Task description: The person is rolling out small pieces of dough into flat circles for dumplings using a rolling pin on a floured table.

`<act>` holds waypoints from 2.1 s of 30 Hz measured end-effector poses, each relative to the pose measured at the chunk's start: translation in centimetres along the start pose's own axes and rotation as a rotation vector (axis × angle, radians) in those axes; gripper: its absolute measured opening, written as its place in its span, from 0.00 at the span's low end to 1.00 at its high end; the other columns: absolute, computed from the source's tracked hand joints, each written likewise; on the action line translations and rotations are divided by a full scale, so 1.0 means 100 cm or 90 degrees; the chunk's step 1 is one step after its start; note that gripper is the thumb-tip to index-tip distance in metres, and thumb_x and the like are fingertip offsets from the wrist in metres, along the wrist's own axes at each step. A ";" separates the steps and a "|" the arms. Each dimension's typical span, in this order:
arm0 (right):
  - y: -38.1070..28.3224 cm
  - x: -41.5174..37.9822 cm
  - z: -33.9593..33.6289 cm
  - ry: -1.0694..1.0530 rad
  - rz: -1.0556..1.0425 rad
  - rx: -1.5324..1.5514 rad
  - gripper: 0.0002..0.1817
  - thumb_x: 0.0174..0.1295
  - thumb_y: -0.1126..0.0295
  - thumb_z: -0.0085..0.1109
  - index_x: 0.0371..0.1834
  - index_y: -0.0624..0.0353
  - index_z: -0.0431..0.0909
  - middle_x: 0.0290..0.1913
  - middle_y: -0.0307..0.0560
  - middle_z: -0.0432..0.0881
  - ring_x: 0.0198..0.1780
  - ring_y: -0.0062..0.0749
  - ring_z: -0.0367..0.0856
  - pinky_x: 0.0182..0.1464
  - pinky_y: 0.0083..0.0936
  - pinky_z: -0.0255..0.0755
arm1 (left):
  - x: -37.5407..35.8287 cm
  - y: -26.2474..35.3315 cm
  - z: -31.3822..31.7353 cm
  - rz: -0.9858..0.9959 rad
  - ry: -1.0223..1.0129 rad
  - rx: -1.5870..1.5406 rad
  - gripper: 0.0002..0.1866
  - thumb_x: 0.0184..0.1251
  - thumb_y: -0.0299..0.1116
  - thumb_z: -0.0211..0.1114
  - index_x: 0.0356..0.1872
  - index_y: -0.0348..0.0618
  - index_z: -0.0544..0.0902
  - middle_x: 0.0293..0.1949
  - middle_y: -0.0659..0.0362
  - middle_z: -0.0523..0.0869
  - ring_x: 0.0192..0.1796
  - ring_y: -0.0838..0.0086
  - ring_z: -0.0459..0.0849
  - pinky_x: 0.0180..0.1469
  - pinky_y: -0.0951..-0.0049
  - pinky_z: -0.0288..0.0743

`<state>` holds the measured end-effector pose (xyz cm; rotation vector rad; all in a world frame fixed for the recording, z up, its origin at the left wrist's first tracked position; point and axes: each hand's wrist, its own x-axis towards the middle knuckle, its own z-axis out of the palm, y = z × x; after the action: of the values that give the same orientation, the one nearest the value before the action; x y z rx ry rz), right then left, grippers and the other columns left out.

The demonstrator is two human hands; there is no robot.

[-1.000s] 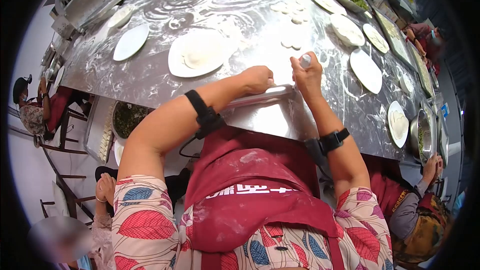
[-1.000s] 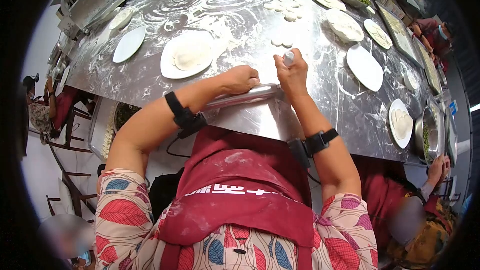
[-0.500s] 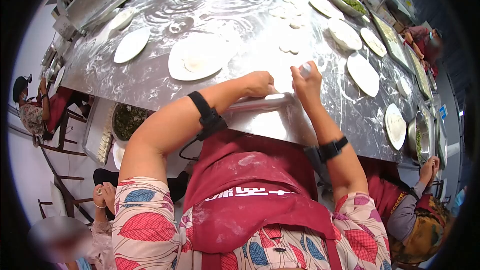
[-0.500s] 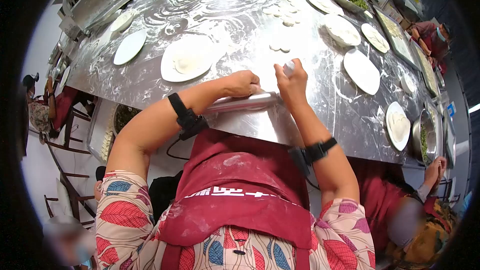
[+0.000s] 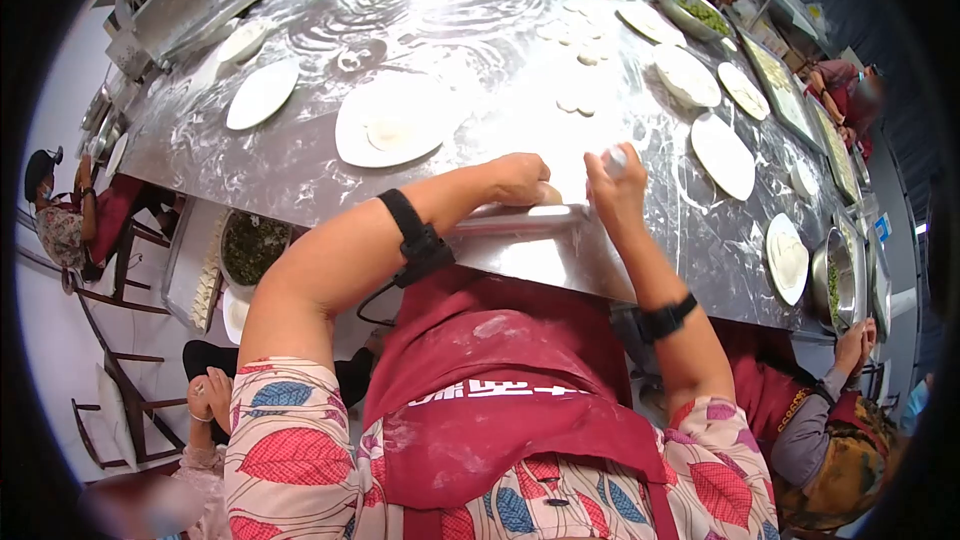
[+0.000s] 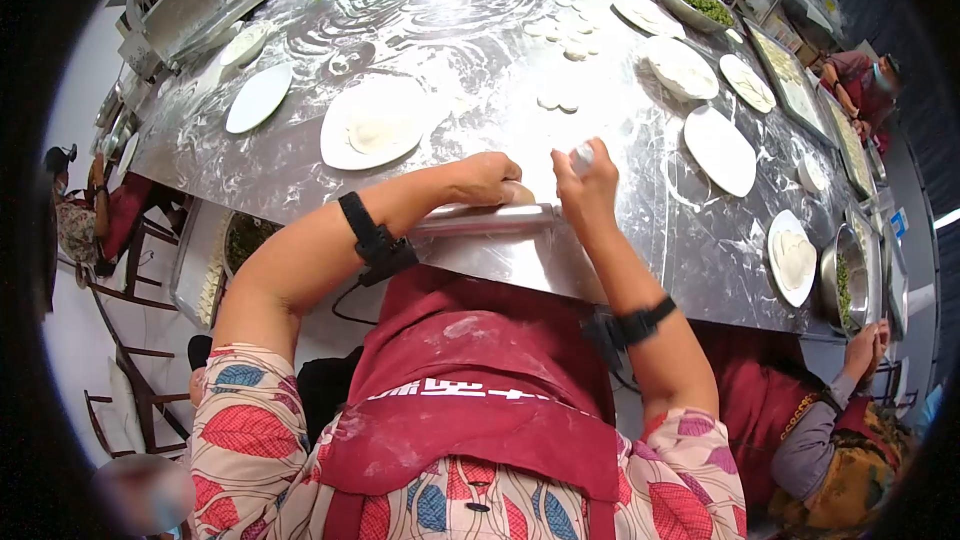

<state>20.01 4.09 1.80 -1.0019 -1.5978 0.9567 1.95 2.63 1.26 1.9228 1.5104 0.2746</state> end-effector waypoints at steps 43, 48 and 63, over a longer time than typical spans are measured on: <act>-0.007 -0.079 -0.028 -0.014 0.006 0.101 0.10 0.61 0.77 0.61 0.31 0.59 0.67 0.18 0.38 0.73 0.18 0.17 0.72 0.19 0.15 0.65 | -0.054 -0.106 -0.154 -0.179 0.179 -0.134 0.15 0.59 0.36 0.62 0.42 0.35 0.82 0.37 0.56 0.84 0.37 0.71 0.81 0.39 0.70 0.74; 0.000 -0.080 -0.030 -0.031 -0.027 0.069 0.10 0.60 0.78 0.62 0.31 0.60 0.67 0.18 0.38 0.74 0.19 0.17 0.73 0.20 0.15 0.66 | -0.017 -0.121 -0.185 -0.256 0.288 0.118 0.17 0.60 0.38 0.64 0.42 0.33 0.82 0.38 0.49 0.85 0.40 0.64 0.82 0.43 0.64 0.74; 0.000 -0.075 -0.038 -0.072 -0.019 0.105 0.10 0.57 0.75 0.66 0.30 0.60 0.70 0.19 0.40 0.76 0.20 0.17 0.75 0.21 0.18 0.66 | 0.162 0.003 -0.051 -0.068 0.188 0.321 0.16 0.53 0.36 0.67 0.42 0.42 0.79 0.44 0.47 0.81 0.49 0.52 0.80 0.52 0.58 0.74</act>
<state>25.08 -2.47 0.15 -0.8215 -1.5925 1.1223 4.44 19.43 1.52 2.2479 2.0208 0.1400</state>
